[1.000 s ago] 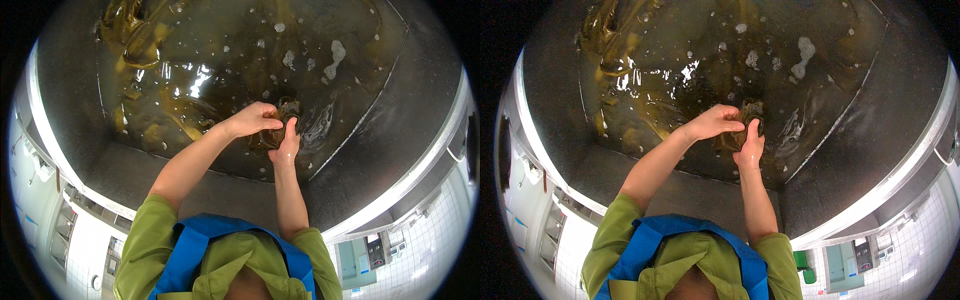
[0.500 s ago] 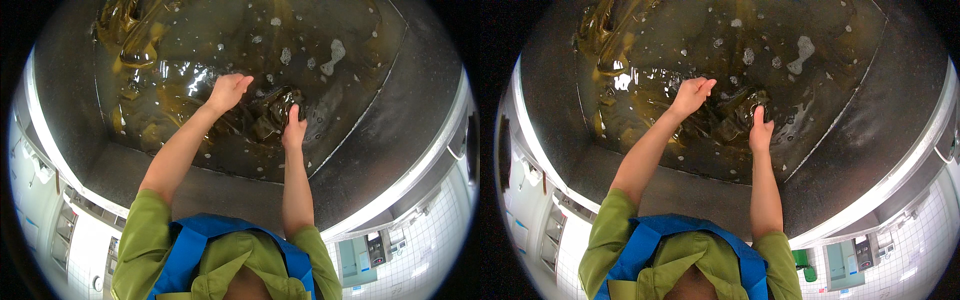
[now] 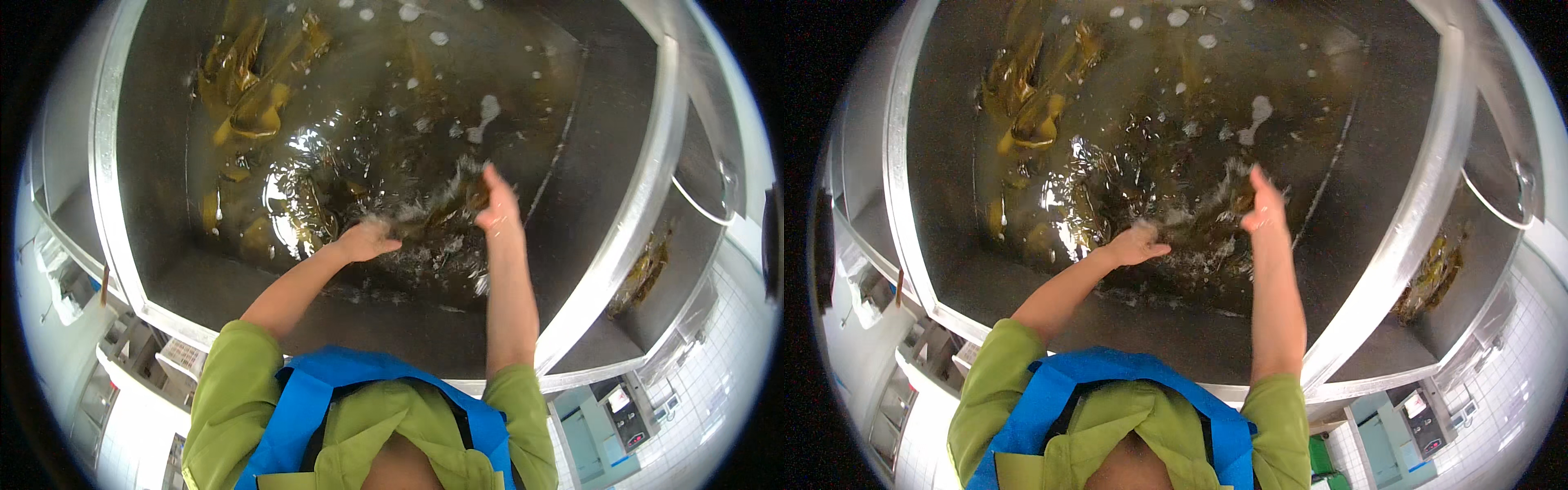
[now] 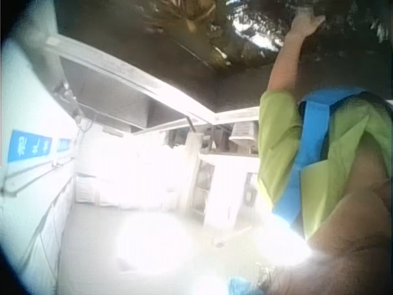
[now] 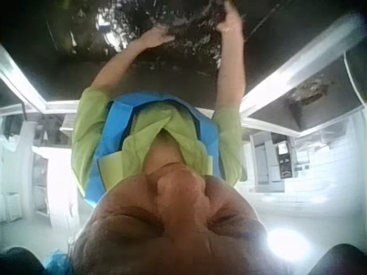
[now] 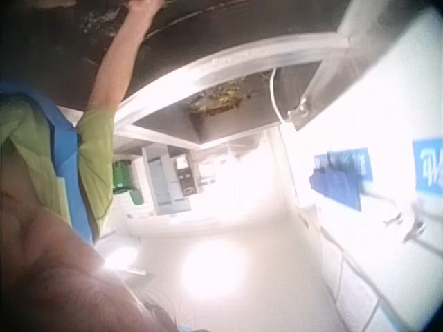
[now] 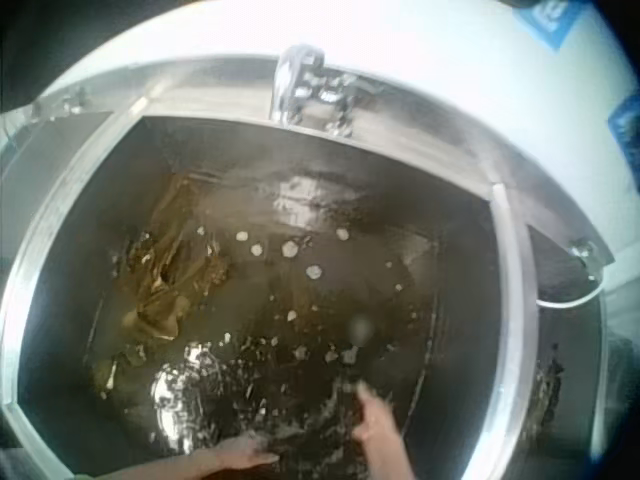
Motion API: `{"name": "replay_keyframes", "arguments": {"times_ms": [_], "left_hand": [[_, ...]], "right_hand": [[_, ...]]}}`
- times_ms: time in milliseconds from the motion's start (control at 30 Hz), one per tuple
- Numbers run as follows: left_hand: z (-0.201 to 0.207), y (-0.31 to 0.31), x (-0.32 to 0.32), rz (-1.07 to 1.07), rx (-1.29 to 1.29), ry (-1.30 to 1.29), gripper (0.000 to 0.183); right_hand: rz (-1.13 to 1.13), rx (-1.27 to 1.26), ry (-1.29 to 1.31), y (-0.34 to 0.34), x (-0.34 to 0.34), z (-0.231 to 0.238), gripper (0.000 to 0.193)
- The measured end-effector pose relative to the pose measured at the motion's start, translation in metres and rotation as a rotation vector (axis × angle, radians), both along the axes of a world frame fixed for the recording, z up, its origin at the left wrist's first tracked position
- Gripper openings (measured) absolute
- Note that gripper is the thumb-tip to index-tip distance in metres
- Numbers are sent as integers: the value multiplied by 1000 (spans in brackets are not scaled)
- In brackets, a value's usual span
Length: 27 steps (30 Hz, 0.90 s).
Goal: The person repeatedly lifts, rinses, and agitates large sheets of seaweed in a stainless steel sink under running water. They handle the seaweed by hand, turning and spreading it to clean both sides, then return it to the sink. The process continues throughout the clip without a visible final destination for the cleaned seaweed.
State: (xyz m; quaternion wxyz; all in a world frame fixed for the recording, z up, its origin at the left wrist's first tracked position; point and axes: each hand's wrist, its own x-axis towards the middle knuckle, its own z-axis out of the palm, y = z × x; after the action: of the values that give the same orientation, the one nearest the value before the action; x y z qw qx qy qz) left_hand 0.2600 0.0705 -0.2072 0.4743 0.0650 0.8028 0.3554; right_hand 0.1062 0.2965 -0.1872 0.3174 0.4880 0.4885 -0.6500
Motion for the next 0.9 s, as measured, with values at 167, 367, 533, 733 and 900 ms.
{"name": "replay_keyframes", "arguments": {"times_ms": [167,367,533,733,900], "left_hand": [[82,12,-108,510,391,227,35],[173,-17,-153,384,644,324,63],[104,-28,-123,172,259,284,48],[-39,-33,-24,498,-249,282,27],[-72,-14,85,-185,-382,-134,47]], "right_hand": [[-116,-325,550,0,-107,169,31],[-109,-325,1006,36,-132,295,20],[387,909,1003,39,-125,165,35],[892,1088,425,3,40,-78,59],[1256,653,-130,-9,205,-134,33]]}}
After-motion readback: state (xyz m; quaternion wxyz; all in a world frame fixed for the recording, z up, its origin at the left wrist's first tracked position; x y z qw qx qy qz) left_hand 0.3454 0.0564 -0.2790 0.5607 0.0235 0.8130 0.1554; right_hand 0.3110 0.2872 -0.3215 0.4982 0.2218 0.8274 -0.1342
